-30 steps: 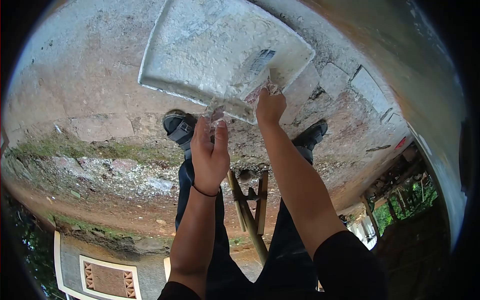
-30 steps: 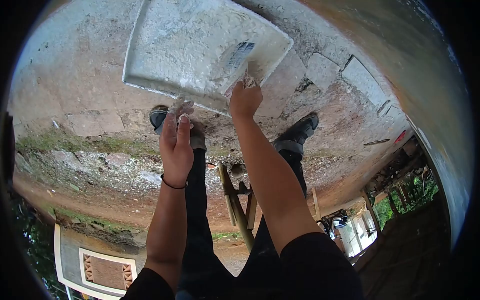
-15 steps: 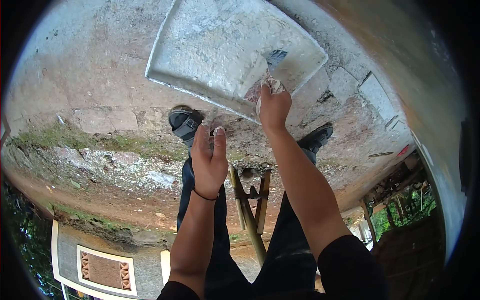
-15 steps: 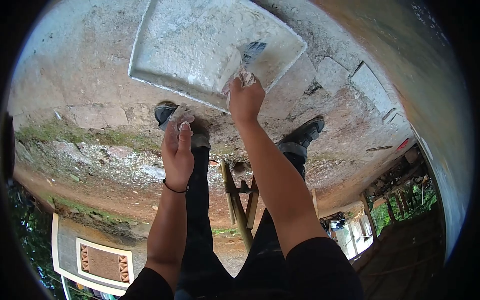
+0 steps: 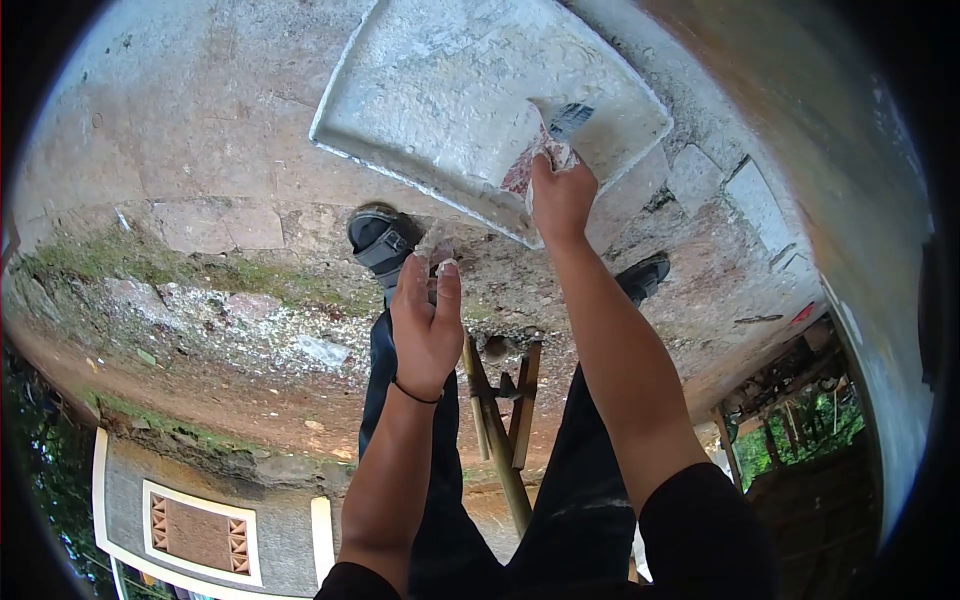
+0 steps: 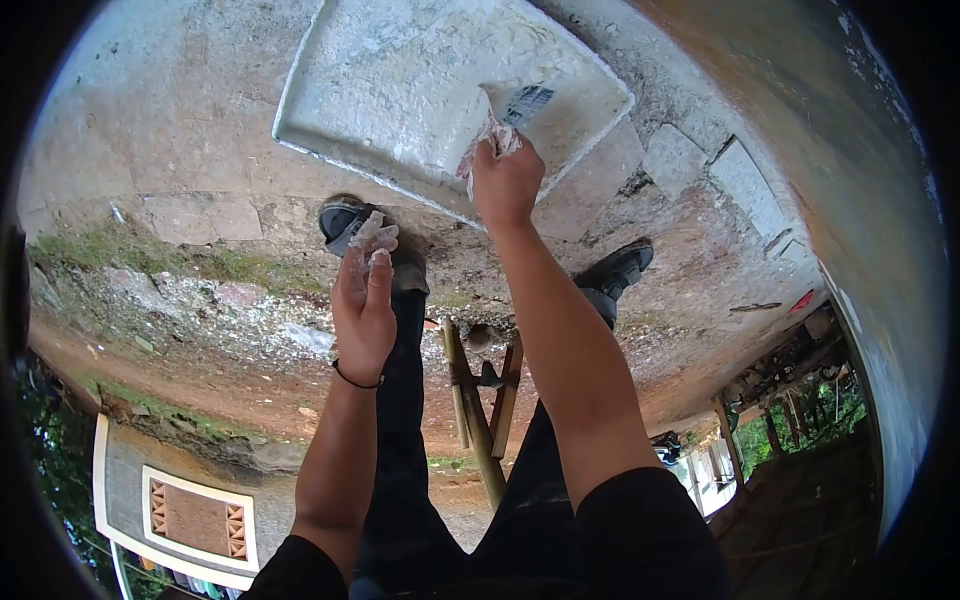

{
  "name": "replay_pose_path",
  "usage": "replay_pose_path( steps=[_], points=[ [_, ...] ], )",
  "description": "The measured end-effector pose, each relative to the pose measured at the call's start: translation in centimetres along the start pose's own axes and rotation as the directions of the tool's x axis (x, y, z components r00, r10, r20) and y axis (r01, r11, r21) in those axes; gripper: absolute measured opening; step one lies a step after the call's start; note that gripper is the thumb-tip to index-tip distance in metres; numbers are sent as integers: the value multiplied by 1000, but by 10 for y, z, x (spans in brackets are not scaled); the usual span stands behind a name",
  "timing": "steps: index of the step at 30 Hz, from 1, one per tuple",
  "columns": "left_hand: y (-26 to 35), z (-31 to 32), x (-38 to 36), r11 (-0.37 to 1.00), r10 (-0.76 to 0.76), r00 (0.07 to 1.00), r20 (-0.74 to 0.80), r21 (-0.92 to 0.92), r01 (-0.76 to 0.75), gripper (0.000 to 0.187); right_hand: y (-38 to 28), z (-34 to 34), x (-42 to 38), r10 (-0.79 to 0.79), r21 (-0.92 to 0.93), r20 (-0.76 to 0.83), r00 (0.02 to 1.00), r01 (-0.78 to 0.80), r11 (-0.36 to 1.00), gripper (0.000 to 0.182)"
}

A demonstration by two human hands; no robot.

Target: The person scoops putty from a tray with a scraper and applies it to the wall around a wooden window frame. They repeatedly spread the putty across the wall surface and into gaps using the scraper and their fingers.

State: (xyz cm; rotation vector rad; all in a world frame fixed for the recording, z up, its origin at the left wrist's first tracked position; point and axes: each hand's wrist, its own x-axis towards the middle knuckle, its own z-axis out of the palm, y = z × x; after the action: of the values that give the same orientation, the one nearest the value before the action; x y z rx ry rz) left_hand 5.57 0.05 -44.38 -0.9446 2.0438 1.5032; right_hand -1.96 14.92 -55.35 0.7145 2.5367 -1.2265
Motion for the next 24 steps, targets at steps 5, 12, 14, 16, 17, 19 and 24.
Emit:
replay_pose_path(
  steps=[5,12,14,16,17,19,24],
  points=[
    [0,-3,2,993,63,998,-14,-96,-64,22,-27,4,0,-152,-302,64,986,165,939,20],
    [-4,-24,3,998,39,999,-4,-54,-39,20,-38,55,-16,-140,-609,39,989,135,782,32],
    [-12,-27,3,991,11,999,-37,-130,-15,20,-41,62,-16,-88,-629,42,995,95,772,36],
    [-12,-30,3,985,-6,999,-39,-174,-1,20,-48,65,-20,-61,-624,86,994,101,774,34],
    [-12,-31,3,977,-25,999,-42,-210,16,20,-51,67,-22,-29,-616,132,991,105,780,33],
    [-17,-32,1,987,-30,999,-31,-159,24,21,-48,72,-28,-63,-617,133,989,132,776,31],
    [-10,-32,-5,991,-11,1000,-22,-131,8,23,-55,48,-36,-86,-506,400,913,298,810,31]
  ],
)
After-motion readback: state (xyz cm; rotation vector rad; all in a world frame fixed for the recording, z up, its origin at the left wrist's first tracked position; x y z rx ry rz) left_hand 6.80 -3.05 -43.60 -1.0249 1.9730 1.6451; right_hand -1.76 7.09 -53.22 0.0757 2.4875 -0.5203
